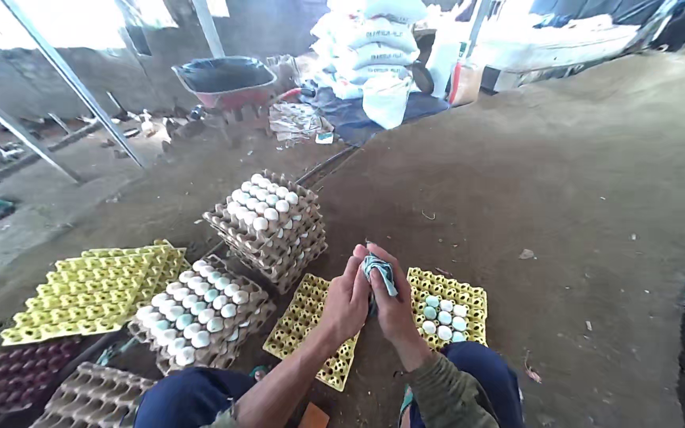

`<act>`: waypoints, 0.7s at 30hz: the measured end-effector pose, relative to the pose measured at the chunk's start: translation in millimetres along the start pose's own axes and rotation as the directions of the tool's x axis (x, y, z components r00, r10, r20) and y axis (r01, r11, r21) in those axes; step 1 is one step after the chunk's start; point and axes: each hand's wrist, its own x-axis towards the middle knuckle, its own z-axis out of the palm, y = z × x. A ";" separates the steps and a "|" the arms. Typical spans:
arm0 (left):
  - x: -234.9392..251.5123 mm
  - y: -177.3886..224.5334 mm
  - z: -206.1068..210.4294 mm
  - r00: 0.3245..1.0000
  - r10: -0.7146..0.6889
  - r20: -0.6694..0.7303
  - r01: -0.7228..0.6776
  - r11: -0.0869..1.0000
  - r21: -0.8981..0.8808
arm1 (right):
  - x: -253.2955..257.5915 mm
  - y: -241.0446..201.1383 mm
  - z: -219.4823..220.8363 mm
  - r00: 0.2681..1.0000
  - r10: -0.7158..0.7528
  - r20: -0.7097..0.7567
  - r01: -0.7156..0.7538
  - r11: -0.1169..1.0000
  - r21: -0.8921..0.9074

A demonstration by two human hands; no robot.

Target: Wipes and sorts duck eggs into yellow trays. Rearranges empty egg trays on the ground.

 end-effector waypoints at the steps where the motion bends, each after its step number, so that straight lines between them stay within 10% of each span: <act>1: -2.3 -0.4 0.4 0.999 0.051 -0.015 -0.050 0.997 0.065 | -1.6 -1.4 2.4 0.999 0.037 -0.031 -0.035 0.998 0.059; 13: -7.8 -25.3 9.8 0.919 0.395 -0.001 -0.365 0.851 0.377 | 3.9 -14.0 7.9 0.740 0.643 -0.199 -0.466 0.703 0.538; 21: 3.2 -38.0 7.0 0.819 0.574 0.000 -0.524 0.748 0.408 | 15.0 -18.0 5.2 0.658 0.731 -0.180 -0.516 0.613 0.599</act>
